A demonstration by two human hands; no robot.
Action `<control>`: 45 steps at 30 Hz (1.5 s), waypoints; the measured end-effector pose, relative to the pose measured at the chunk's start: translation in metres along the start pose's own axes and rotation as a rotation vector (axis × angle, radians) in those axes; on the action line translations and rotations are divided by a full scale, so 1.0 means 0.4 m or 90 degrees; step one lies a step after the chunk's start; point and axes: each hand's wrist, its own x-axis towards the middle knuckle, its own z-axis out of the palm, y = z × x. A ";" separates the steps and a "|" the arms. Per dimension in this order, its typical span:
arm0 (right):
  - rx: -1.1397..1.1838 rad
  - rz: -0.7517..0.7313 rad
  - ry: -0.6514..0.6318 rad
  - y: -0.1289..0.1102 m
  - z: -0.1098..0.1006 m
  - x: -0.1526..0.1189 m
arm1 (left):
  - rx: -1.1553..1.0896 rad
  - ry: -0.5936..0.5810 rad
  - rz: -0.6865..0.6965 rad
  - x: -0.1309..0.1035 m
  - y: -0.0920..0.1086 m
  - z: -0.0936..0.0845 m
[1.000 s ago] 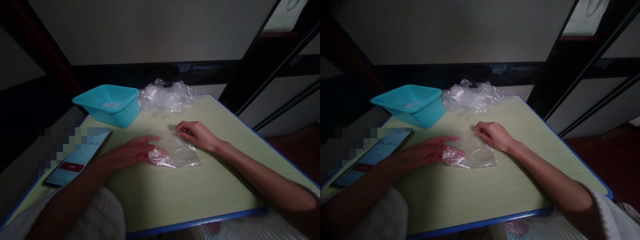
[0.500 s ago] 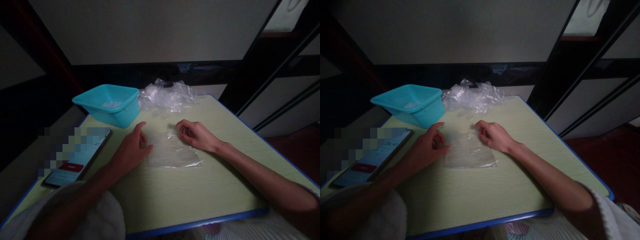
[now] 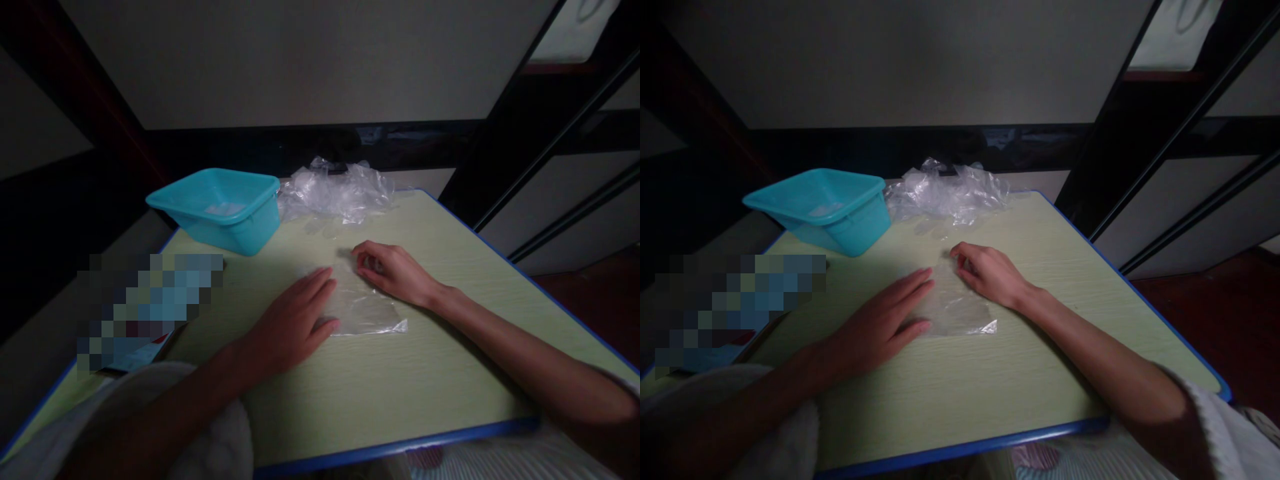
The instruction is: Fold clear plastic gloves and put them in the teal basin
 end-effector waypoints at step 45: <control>-0.004 -0.056 -0.299 -0.040 -0.140 -0.093 | 0.028 0.044 0.063 -0.009 -0.001 -0.031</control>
